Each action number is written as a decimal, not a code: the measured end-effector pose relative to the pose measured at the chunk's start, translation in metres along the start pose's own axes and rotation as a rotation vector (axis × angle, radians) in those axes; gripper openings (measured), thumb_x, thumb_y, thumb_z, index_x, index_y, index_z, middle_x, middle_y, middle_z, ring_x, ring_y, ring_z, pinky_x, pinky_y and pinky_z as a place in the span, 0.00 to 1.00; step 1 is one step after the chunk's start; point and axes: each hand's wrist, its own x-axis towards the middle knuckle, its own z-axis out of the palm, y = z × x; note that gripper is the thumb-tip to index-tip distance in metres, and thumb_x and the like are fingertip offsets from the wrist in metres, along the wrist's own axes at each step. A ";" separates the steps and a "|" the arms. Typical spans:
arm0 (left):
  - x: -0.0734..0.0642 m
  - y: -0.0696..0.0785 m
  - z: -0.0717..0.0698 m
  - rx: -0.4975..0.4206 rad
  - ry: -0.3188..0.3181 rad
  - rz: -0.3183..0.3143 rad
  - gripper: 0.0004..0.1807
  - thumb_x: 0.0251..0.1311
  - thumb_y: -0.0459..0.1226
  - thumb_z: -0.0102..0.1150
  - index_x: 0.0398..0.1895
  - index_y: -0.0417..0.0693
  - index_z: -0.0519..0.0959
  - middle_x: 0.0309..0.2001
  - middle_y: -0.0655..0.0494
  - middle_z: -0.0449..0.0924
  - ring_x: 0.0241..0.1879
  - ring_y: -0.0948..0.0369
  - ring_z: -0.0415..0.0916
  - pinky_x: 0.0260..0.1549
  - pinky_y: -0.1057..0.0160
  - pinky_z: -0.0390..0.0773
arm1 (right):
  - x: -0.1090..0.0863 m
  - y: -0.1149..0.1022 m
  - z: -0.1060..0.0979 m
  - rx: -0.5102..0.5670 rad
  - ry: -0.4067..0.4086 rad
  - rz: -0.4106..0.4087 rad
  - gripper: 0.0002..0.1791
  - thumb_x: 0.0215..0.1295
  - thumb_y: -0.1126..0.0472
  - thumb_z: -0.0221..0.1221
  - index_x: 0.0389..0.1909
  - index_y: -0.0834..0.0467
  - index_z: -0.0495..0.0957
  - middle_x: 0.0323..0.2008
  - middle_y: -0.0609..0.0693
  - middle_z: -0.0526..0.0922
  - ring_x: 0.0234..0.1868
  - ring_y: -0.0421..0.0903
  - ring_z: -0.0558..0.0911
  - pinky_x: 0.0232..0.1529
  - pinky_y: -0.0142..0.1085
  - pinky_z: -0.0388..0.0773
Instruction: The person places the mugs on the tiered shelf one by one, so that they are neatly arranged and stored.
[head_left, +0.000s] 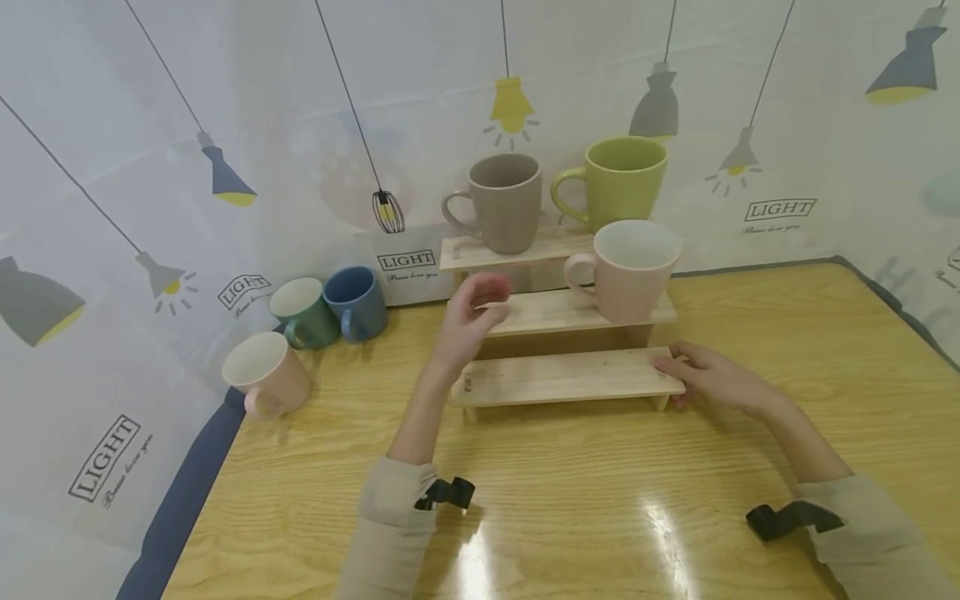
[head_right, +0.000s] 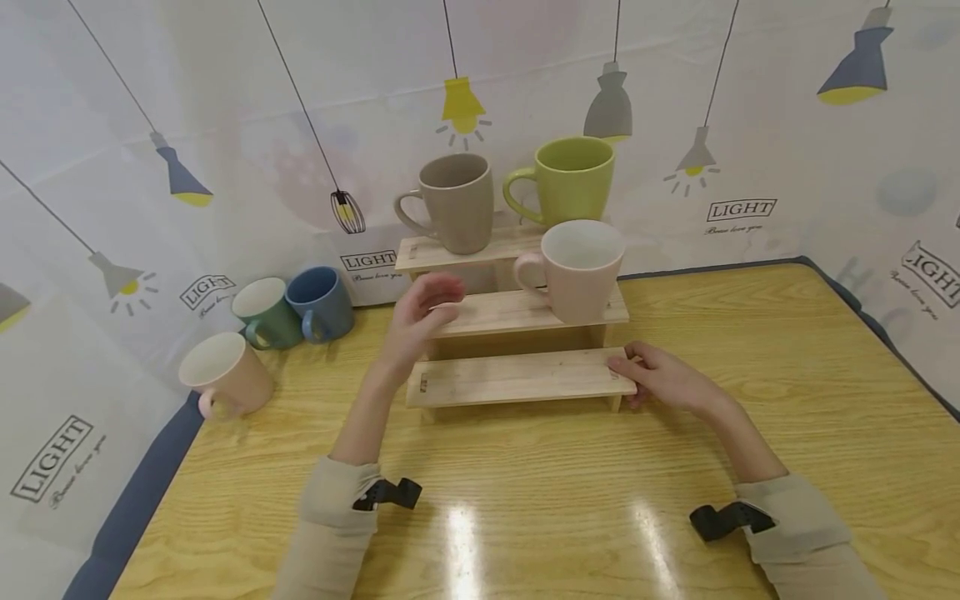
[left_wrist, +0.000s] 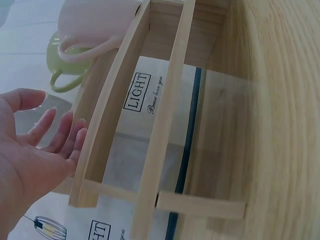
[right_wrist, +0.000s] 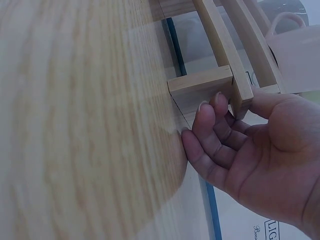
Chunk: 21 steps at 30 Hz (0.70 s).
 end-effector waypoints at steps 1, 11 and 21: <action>-0.002 0.001 -0.003 0.006 0.004 -0.005 0.19 0.62 0.22 0.54 0.57 0.27 0.70 0.56 0.26 0.72 0.57 0.37 0.72 0.53 0.62 0.75 | 0.000 0.000 0.000 0.002 0.001 -0.001 0.20 0.80 0.51 0.47 0.46 0.67 0.68 0.33 0.57 0.78 0.34 0.52 0.84 0.40 0.39 0.80; -0.014 0.003 -0.030 0.025 0.049 -0.010 0.17 0.63 0.21 0.54 0.55 0.25 0.72 0.53 0.28 0.74 0.55 0.41 0.74 0.53 0.63 0.76 | 0.000 -0.001 0.001 0.014 0.000 -0.012 0.18 0.80 0.52 0.47 0.44 0.67 0.67 0.30 0.56 0.76 0.33 0.52 0.83 0.38 0.41 0.81; -0.027 0.001 -0.059 0.014 0.182 -0.002 0.15 0.61 0.19 0.54 0.51 0.23 0.73 0.49 0.32 0.78 0.46 0.59 0.78 0.49 0.65 0.77 | 0.001 0.000 0.001 0.004 0.003 -0.002 0.19 0.80 0.51 0.47 0.45 0.67 0.68 0.33 0.56 0.77 0.34 0.52 0.83 0.39 0.41 0.82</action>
